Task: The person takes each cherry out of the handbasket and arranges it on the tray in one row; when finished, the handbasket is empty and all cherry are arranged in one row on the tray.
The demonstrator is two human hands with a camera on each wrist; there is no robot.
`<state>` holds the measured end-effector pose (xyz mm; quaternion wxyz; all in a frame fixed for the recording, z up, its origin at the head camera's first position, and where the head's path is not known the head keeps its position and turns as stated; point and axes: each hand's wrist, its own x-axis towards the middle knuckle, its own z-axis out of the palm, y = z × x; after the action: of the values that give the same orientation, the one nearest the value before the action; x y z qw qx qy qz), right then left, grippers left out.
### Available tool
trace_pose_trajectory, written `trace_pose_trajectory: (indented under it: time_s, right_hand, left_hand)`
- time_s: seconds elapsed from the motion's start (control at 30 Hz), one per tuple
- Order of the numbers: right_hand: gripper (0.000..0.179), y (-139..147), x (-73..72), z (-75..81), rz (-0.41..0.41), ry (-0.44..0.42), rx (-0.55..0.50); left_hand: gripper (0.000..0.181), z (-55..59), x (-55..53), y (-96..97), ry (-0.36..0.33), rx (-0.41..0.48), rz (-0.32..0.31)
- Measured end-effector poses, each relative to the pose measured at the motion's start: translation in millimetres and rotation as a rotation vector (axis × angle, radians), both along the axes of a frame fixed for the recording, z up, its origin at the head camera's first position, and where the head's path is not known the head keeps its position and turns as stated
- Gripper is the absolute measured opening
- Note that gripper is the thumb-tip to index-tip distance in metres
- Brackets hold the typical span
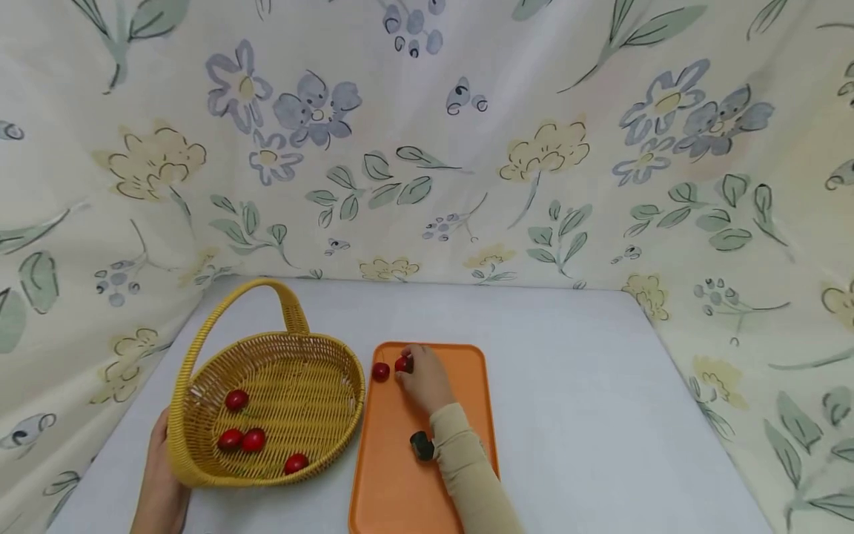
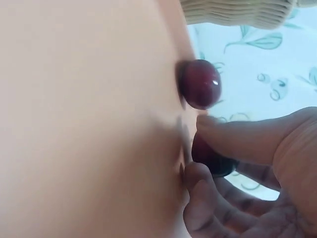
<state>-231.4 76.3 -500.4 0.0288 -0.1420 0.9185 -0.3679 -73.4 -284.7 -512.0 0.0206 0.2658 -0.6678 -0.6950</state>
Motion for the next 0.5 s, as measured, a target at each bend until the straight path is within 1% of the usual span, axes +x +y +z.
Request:
trace_pose_trajectory:
  time_s: [0.03,0.1,0.2,0.37,0.5]
  right_hand:
    - [0.035,-1,1.3,-0.2,-0.005,0.005,0.009]
    - [0.036,-3,4.0,0.4,-0.024,-0.012,0.010]
    - [0.037,-4,6.7,1.7,-0.032,-0.030,0.004]
    - [0.038,-5,9.3,3.0,-0.016,-0.051,0.044]
    - [0.043,-3,11.7,5.5,0.015,-0.026,0.061]
  left_hand:
    - [0.059,0.3,-0.3,0.0,-0.010,-0.005,0.001]
    - [0.060,0.7,-0.9,0.0,-0.028,-0.013,0.004]
    - [0.061,0.8,-0.6,0.1,-0.040,-0.014,0.010]
    - [0.061,1.0,-1.1,0.1,-0.049,-0.016,0.018]
    - [0.061,1.5,-2.1,0.3,-0.054,-0.022,0.026]
